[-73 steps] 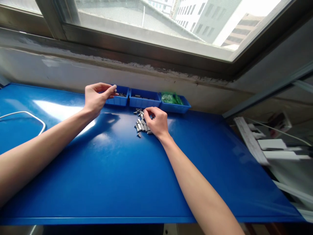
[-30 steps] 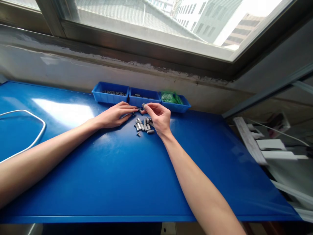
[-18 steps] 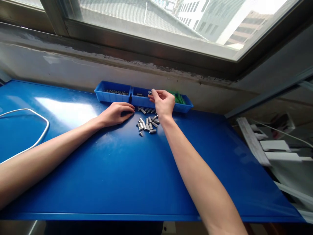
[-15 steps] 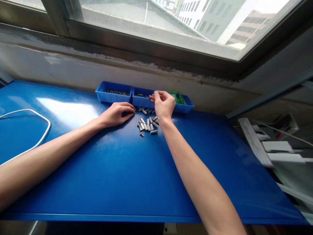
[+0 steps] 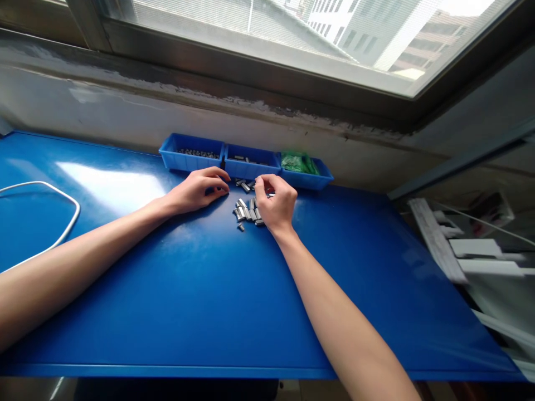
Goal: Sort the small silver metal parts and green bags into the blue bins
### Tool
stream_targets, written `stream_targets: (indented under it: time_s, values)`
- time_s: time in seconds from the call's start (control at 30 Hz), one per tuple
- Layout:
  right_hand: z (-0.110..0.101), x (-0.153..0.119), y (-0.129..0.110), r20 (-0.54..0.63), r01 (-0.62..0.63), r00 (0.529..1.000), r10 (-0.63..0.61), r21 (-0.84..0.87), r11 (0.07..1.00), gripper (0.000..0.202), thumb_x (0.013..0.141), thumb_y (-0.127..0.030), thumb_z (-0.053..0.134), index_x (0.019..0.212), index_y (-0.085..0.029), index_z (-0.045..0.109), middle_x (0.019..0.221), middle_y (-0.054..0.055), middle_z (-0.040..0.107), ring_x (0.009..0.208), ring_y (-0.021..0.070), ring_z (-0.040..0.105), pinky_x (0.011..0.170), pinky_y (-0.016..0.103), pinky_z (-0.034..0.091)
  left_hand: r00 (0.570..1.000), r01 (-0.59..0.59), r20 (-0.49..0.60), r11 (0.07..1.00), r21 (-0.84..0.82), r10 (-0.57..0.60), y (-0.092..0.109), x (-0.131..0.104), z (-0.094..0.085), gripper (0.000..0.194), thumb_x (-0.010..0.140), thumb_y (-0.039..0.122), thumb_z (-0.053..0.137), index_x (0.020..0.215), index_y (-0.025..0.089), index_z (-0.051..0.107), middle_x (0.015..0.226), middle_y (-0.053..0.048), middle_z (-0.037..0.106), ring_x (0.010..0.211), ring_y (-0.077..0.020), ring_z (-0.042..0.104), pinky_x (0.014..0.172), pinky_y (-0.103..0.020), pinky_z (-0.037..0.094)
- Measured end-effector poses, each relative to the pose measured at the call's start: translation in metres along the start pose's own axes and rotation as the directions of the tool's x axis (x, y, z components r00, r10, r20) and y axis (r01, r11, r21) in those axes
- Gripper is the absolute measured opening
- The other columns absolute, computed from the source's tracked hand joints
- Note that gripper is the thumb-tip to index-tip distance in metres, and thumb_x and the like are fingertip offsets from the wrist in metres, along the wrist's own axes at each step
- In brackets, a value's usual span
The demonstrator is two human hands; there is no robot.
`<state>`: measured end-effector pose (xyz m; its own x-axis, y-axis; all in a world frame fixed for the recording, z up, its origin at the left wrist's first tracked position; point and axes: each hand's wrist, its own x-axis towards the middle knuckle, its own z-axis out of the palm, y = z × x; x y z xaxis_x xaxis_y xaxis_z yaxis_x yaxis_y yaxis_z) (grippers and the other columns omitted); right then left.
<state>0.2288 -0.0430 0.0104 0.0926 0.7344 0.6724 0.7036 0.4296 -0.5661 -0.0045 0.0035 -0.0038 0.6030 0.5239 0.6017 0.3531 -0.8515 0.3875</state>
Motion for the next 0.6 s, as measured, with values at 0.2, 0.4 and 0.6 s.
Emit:
stream_targets:
  time_s: [0.2, 0.4, 0.6]
  values:
    - [-0.0002, 0.0004, -0.003, 0.019, 0.012, 1.0, -0.012, 0.004, 1.0, 0.022, 0.096, -0.033, 0.061, 0.083, -0.022, 0.075, 0.08, 0.004, 0.078, 0.071, 0.0216, 0.073, 0.072, 0.034, 0.057, 0.995, -0.017, -0.103, 0.997, -0.073, 0.01, 0.0035, 0.0022, -0.0026, 0.018, 0.097, 0.023, 0.067, 0.108, 0.016, 0.08, 0.112, -0.011, 0.076, 0.096, -0.0186, 0.073, 0.086, -0.028, 0.057]
    - [-0.0008, 0.0004, -0.0032, 0.039, 0.01, 0.999, -0.009, -0.01, 1.0, 0.021, 0.095, -0.032, 0.06, 0.083, -0.022, 0.075, 0.081, 0.004, 0.078, 0.072, 0.0213, 0.073, 0.072, 0.034, 0.057, 0.979, 0.157, -0.095, 0.966, -0.206, -0.179, 0.0069, 0.0034, -0.0051, 0.021, 0.091, 0.032, 0.075, 0.103, 0.016, 0.082, 0.085, -0.007, 0.079, 0.073, -0.0158, 0.072, 0.07, -0.025, 0.055]
    - [0.0002, 0.0007, -0.0027, 0.049, 0.033, 0.998, -0.033, 0.0, 0.999, 0.02, 0.095, -0.03, 0.061, 0.083, -0.022, 0.075, 0.081, 0.004, 0.078, 0.072, 0.0205, 0.072, 0.071, 0.033, 0.056, 0.93, 0.301, -0.085, 0.876, -0.377, -0.357, 0.0089, 0.0028, -0.0054, 0.03, 0.085, 0.04, 0.079, 0.1, 0.014, 0.082, 0.081, -0.007, 0.079, 0.07, -0.0165, 0.072, 0.067, -0.026, 0.057]
